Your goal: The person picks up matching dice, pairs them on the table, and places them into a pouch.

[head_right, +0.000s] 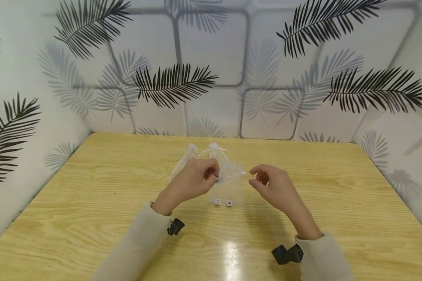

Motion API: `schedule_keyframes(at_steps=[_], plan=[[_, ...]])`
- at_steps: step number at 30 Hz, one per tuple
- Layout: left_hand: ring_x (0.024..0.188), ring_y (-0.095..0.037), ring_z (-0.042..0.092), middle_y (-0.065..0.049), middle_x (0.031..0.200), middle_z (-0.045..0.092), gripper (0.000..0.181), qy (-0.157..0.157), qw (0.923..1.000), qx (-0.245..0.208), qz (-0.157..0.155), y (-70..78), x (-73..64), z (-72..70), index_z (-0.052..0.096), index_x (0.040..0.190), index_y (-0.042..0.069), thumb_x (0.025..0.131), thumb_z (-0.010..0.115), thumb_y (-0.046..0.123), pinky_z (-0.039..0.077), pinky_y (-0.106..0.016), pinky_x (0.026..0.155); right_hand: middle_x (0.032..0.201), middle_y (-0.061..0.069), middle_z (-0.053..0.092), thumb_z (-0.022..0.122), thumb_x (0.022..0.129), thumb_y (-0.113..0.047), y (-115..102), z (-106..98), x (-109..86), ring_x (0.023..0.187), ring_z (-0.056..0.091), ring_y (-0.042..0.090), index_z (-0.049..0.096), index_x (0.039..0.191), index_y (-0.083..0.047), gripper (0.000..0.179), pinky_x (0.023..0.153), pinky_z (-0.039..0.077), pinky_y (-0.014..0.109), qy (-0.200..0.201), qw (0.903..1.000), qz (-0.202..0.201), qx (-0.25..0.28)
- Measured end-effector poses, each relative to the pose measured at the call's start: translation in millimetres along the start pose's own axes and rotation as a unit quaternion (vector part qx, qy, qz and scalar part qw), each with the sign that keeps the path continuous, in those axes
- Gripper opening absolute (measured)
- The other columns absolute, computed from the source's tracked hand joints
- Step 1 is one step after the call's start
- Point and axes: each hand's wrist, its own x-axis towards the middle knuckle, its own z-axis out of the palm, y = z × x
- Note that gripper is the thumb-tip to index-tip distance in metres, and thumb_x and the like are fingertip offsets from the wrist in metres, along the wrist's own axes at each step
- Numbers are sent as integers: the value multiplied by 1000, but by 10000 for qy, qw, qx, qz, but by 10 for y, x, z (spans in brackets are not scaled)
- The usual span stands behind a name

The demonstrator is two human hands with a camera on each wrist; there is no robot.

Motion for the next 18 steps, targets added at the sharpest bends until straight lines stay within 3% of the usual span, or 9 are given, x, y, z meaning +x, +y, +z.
schedule_keyframes(at_steps=[4, 12, 18], plan=[[52, -6, 34, -1, 64, 51, 19, 59, 9998, 72, -163, -12, 0, -4, 56, 75, 7, 87, 49, -7, 29, -15, 51, 76, -2, 65, 67, 87, -8, 1, -5, -12, 66, 55, 6, 70, 89, -7, 4, 60, 48, 24, -13, 10000, -29, -45], [58, -9, 42, -1, 69, 57, 21, 292, 9948, 808, -542, -141, 20, 26, 60, 72, 9, 85, 51, -5, 34, -18, 56, 73, -1, 62, 62, 90, -8, 87, -29, -9, 64, 52, 6, 68, 87, -7, 7, 57, 44, 24, -112, 9997, 228, -63], [57, -9, 38, -2, 71, 58, 20, 290, 9930, 909, -690, -309, 37, 38, 63, 75, 9, 88, 52, -2, 33, -19, 56, 72, 2, 62, 58, 90, -7, 161, -80, 82, 61, 50, 9, 67, 87, -4, 10, 56, 42, 25, -66, 9989, 431, -185]])
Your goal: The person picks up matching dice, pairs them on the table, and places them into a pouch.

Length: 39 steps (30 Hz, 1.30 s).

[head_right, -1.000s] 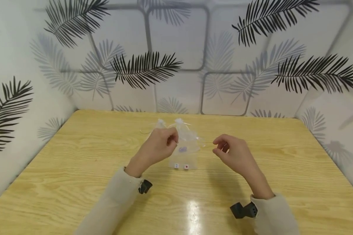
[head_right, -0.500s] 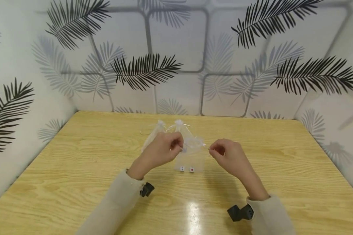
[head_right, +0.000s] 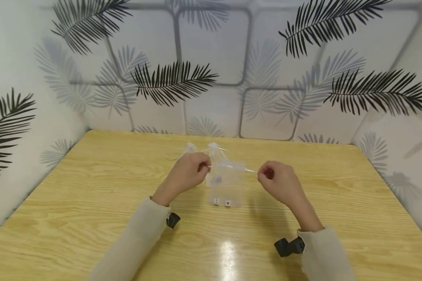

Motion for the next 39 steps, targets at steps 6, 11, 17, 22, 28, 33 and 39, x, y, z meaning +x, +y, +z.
schedule_keyframes(at_steps=[6, 11, 17, 22, 28, 33, 39], plan=[[56, -8, 37, -1, 71, 59, 19, -114, 9996, -10, -239, -97, 59, 70, 65, 79, 9, 90, 52, 3, 31, -19, 55, 71, 6, 62, 58, 87, -7, 105, -107, 95, 58, 48, 11, 66, 84, -2, 10, 56, 41, 28, 240, 9991, 5, -353], [56, -8, 39, -2, 81, 65, 17, -474, 9979, -225, -389, -106, 149, 148, 68, 88, 7, 92, 51, 5, 31, -18, 53, 69, 8, 61, 57, 84, -6, 241, -199, 164, 56, 47, 13, 66, 81, -1, 11, 55, 39, 28, 364, 9976, 153, -566], [64, -11, 48, -2, 93, 67, 20, -787, 9950, -56, -607, -115, 310, 238, 68, 97, 8, 93, 49, 6, 36, -21, 54, 69, 11, 61, 55, 84, -8, 376, -279, 265, 55, 47, 16, 64, 79, 1, 13, 54, 38, 29, 365, 9956, 388, -774], [93, -16, 62, -2, 110, 66, 28, -1161, 9891, 512, -747, -138, 440, 306, 65, 112, 9, 92, 47, 5, 50, -26, 70, 71, 12, 62, 53, 86, -10, 483, -291, 329, 55, 49, 17, 64, 81, 1, 17, 54, 39, 30, 185, 9940, 699, -823], [105, -21, 60, 0, 117, 63, 32, -1485, 9757, 1317, -922, -133, 578, 380, 62, 121, 12, 92, 49, 6, 53, -32, 79, 67, 11, 61, 51, 84, -13, 647, -270, 368, 54, 46, 18, 62, 81, 1, 19, 52, 36, 29, 153, 9891, 1202, -834], [106, -23, 60, -3, 118, 64, 33, -1916, 9610, 1806, -847, -127, 652, 470, 60, 124, 13, 94, 47, 11, 53, -35, 80, 62, 8, 57, 51, 85, -14, 786, -191, 413, 51, 43, 17, 60, 77, 0, 19, 50, 34, 29, 51, 9866, 1409, -819], [108, -24, 60, -3, 123, 64, 37, -2188, 9543, 1844, -864, -177, 655, 542, 58, 129, 14, 94, 45, 10, 52, -38, 86, 70, 13, 63, 52, 85, -12, 877, -91, 442, 56, 49, 18, 65, 82, 3, 21, 53, 38, 28, -111, 9873, 1435, -666]])
